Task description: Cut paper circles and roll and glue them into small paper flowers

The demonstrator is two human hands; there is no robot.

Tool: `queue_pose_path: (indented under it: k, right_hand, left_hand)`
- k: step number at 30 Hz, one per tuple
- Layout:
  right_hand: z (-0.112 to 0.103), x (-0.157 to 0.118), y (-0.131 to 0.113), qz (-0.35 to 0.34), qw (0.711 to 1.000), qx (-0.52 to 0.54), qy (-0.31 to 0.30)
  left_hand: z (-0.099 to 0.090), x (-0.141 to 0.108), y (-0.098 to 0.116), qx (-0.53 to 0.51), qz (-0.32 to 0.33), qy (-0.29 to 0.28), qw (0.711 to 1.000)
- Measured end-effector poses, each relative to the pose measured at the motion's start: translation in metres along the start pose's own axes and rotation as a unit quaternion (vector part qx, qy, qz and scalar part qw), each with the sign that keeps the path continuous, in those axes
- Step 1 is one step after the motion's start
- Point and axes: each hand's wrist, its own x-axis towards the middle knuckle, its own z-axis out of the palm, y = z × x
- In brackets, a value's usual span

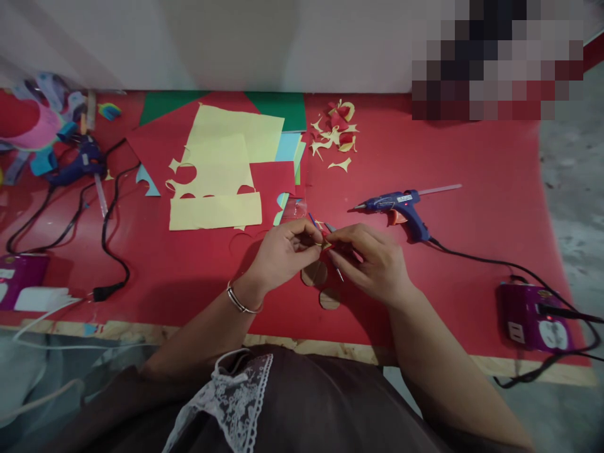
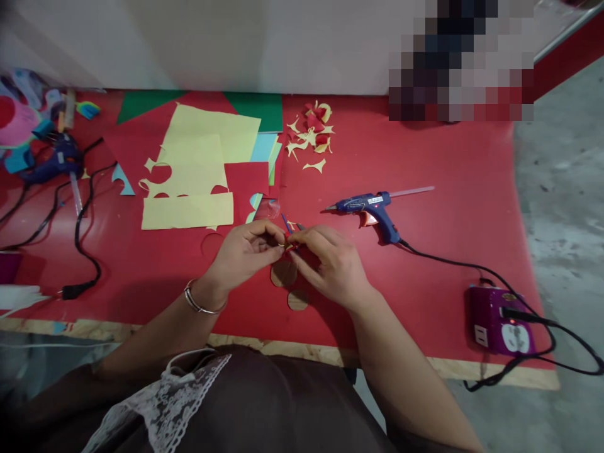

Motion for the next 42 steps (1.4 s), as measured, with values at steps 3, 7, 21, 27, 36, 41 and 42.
queue_pose_path:
  k: [3,7,21,27,36,41,42]
  right_hand:
    - [-0.001,0.001,0.0,0.011,1.0,0.018,-0.012]
    - [-0.002,0.001,-0.001,0.024,0.999,0.046,-0.011]
    - [0.0,0.001,-0.005,0.006,0.995,0.101,-0.016]
    - [0.002,0.001,-0.002,-0.01,0.998,0.064,0.002]
    - [-0.001,0.0,-0.001,-0.027,0.999,0.031,0.002]
    - [-0.002,0.001,-0.001,-0.011,0.999,0.046,-0.006]
    - [-0.002,0.001,-0.002,-0.008,0.999,0.05,-0.006]
  left_hand:
    - [0.0,0.001,0.005,-0.033,-0.024,-0.008,0.999]
    - [-0.002,0.001,0.009,-0.065,-0.022,-0.015,0.998]
    - [-0.019,0.004,0.014,-0.161,-0.107,-0.06,0.979]
    - [-0.017,0.004,0.013,-0.193,-0.152,-0.092,0.965]
    - [-0.015,0.005,0.012,-0.232,-0.158,-0.083,0.956]
    - [-0.013,0.005,0.011,-0.239,-0.144,-0.061,0.958]
    - [-0.012,0.005,0.011,-0.237,-0.139,-0.057,0.96]
